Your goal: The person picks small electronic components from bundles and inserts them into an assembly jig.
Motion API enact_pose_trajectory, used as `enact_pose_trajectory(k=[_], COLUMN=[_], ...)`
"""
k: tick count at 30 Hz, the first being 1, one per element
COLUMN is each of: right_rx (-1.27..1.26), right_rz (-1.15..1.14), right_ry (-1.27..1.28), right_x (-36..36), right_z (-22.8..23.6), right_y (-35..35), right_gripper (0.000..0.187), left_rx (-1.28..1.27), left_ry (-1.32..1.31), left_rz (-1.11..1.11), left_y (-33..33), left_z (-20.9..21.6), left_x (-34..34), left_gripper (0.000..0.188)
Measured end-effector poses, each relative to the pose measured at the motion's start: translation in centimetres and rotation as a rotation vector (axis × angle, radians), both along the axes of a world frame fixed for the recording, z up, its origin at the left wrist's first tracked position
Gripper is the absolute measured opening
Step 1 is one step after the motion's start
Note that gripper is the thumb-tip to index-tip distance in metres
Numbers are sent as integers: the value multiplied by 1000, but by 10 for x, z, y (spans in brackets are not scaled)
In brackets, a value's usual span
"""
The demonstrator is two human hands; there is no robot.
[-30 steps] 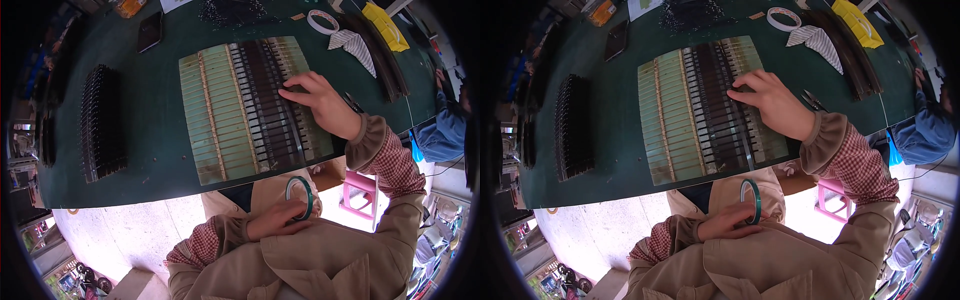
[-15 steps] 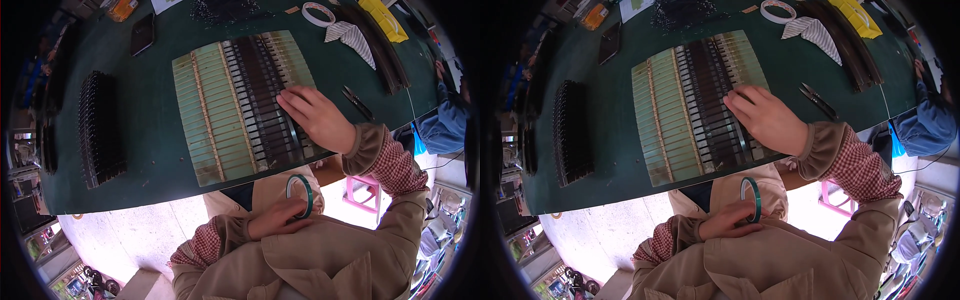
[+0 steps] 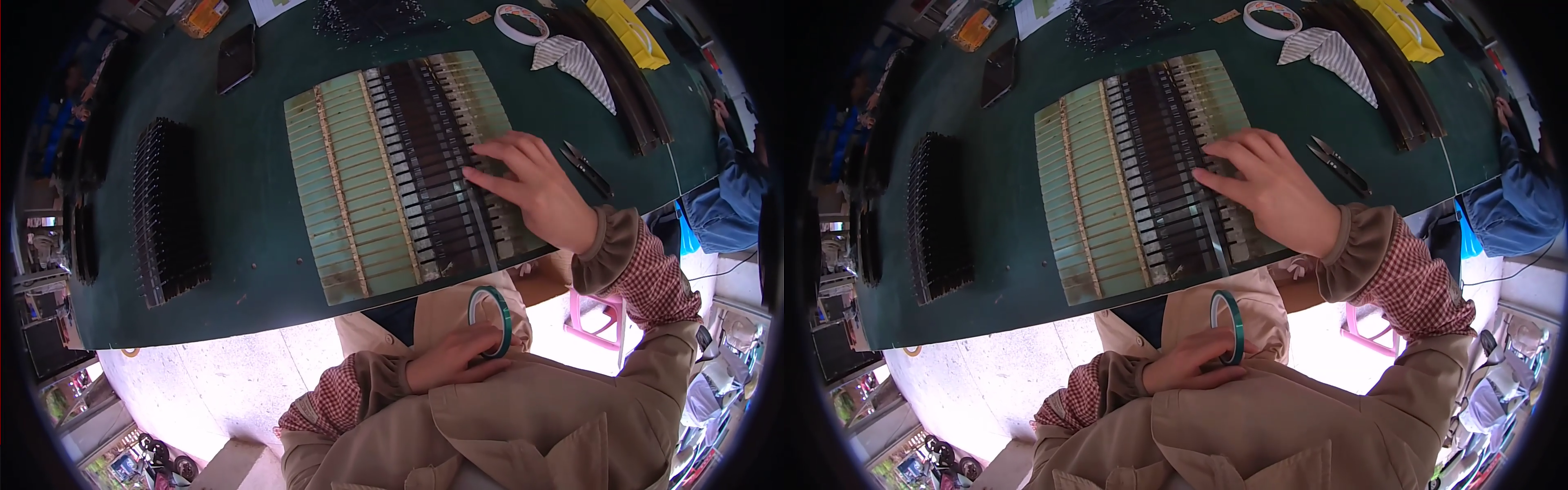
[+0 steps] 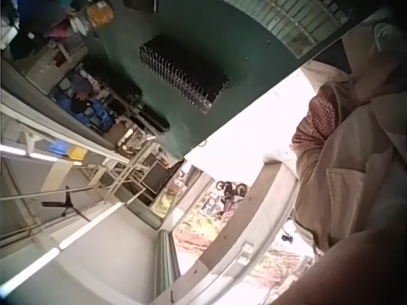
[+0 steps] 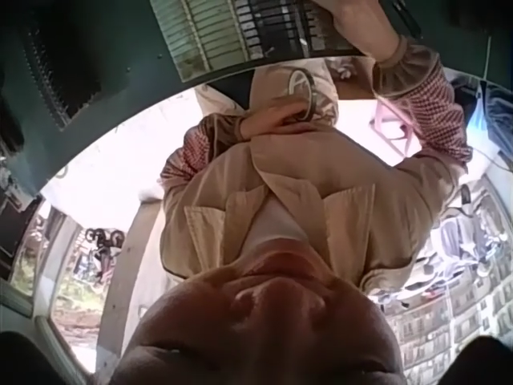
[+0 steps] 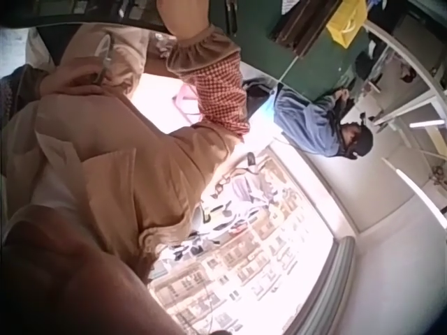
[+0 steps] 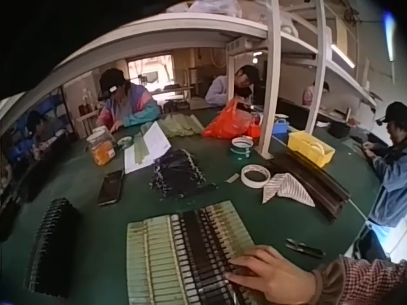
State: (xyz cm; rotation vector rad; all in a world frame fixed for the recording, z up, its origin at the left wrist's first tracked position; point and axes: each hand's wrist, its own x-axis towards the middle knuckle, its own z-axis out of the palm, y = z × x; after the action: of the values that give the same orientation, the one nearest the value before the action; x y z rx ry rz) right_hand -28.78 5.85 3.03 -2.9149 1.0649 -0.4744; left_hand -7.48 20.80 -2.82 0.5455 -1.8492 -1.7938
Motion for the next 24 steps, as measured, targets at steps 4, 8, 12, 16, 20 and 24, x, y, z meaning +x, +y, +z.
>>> enact_pose_trajectory(k=[4, 8, 12, 16, 20, 24], right_rx=[-54, -44, -11, -40, -24, -56], right_rz=[8, 25, 61, 29, 12, 12], right_ry=[85, 98, 86, 67, -11, 72], right_x=[12, 5, 11, 13, 2, 12], right_z=[-12, -6, -2, -10, 6, -4], right_y=[19, 14, 20, 29, 21, 42], right_gripper=[54, 54, 54, 53, 51, 50], left_rx=[6, -36, 9, 4, -29, 48], left_ry=[36, 47, 32, 49, 54, 32], left_rz=[41, 49, 24, 35, 39, 49], left_y=[-1, -6, 1, -4, -2, -3], left_z=[0, 0, -2, 0, 0, 4], left_x=[-1, -3, -1, -1, -1, -2], left_gripper=[32, 33, 34, 34, 33, 31])
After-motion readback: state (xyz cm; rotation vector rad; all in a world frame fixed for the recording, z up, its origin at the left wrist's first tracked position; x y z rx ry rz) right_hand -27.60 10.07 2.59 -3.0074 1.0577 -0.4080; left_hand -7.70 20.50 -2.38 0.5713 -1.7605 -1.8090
